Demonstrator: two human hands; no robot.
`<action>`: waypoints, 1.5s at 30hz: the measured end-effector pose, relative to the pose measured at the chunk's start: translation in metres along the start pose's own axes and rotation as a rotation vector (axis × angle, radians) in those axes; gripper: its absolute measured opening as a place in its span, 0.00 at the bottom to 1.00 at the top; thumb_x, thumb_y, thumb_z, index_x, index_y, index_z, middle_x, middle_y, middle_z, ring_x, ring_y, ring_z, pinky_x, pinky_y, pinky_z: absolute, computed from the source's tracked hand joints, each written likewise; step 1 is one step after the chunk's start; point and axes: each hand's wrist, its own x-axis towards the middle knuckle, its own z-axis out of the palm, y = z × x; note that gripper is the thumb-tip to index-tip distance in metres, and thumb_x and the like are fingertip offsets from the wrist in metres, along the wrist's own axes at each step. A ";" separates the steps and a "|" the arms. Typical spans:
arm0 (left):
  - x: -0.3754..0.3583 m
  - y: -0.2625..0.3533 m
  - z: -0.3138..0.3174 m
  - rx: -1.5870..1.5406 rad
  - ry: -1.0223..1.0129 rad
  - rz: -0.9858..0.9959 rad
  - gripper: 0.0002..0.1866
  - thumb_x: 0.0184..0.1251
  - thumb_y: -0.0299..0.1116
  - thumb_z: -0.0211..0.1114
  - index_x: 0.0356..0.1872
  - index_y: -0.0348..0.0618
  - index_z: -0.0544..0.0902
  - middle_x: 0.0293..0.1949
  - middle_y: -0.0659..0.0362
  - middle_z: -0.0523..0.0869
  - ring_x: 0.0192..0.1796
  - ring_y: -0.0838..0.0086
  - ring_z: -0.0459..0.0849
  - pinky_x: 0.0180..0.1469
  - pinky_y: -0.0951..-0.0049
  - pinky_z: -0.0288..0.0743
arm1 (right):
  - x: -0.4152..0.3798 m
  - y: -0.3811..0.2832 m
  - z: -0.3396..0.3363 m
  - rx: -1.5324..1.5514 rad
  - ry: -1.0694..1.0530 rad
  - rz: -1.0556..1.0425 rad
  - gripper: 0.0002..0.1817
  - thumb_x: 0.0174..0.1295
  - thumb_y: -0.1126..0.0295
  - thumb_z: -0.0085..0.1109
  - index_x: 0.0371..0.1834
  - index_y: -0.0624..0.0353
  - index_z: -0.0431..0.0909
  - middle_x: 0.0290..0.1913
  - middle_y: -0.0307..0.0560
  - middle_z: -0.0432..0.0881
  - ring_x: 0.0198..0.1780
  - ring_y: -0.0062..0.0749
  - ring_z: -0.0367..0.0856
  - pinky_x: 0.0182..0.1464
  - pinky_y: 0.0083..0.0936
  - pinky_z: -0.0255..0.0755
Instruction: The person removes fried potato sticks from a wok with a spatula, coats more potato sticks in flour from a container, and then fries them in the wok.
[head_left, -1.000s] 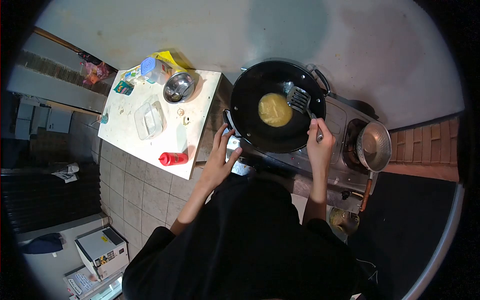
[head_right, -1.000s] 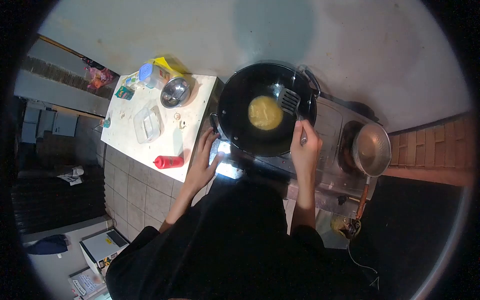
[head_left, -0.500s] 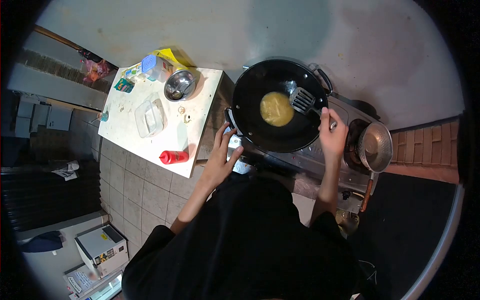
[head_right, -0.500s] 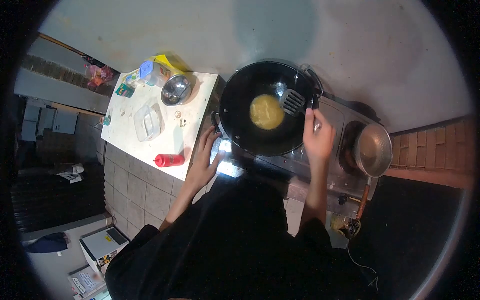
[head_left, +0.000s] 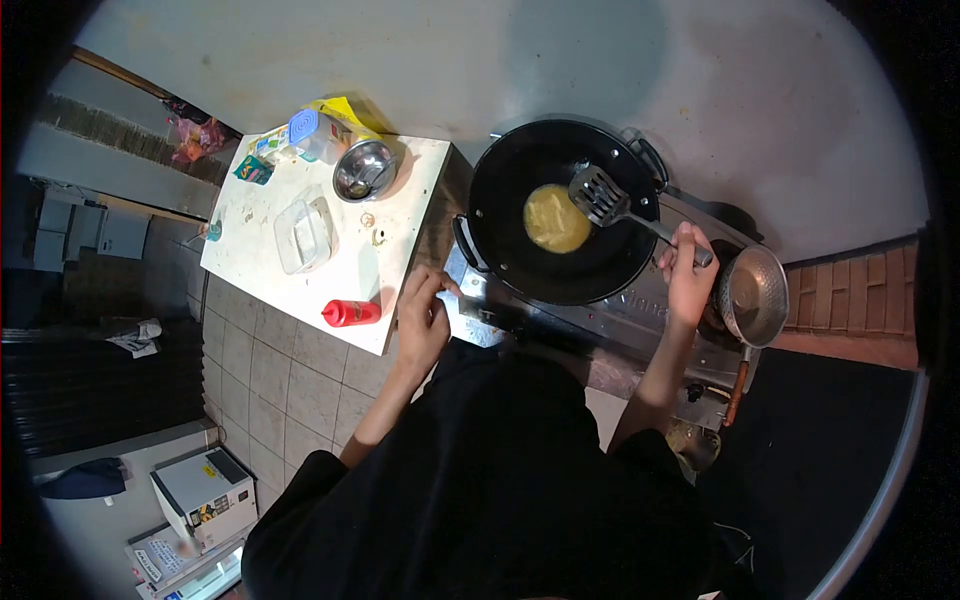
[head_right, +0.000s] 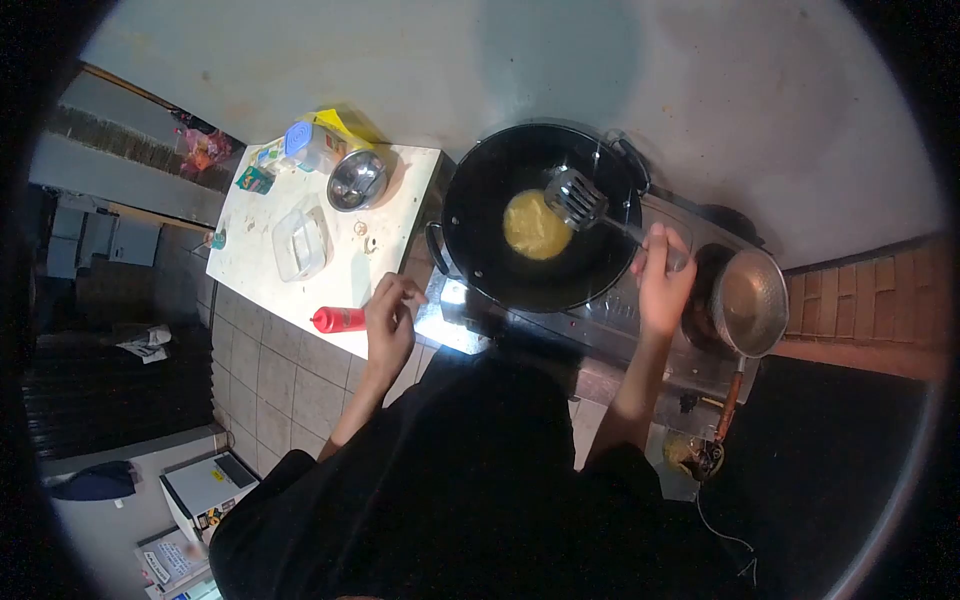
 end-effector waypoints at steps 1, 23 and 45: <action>-0.003 -0.001 -0.003 0.004 -0.003 -0.001 0.16 0.43 0.06 0.45 0.30 0.31 0.77 0.34 0.51 0.78 0.39 0.62 0.81 0.42 0.71 0.74 | -0.001 0.003 -0.002 0.026 -0.024 -0.002 0.18 0.75 0.59 0.52 0.27 0.57 0.74 0.16 0.33 0.71 0.17 0.12 0.65 0.19 0.14 0.52; -0.033 -0.013 -0.007 -0.159 -0.058 -0.193 0.07 0.43 0.14 0.43 0.15 0.34 0.68 0.12 0.56 0.68 0.17 0.76 0.68 0.22 0.71 0.57 | -0.022 0.024 -0.011 0.046 -0.011 0.051 0.17 0.75 0.58 0.53 0.28 0.55 0.74 0.17 0.33 0.71 0.18 0.13 0.66 0.19 0.14 0.53; -0.031 -0.007 -0.002 -0.231 -0.090 -0.203 0.08 0.43 0.14 0.43 0.14 0.34 0.68 0.12 0.57 0.67 0.17 0.76 0.69 0.22 0.71 0.58 | -0.019 0.001 -0.018 0.012 0.076 0.029 0.16 0.71 0.57 0.59 0.32 0.57 0.77 0.18 0.32 0.70 0.20 0.14 0.68 0.21 0.15 0.54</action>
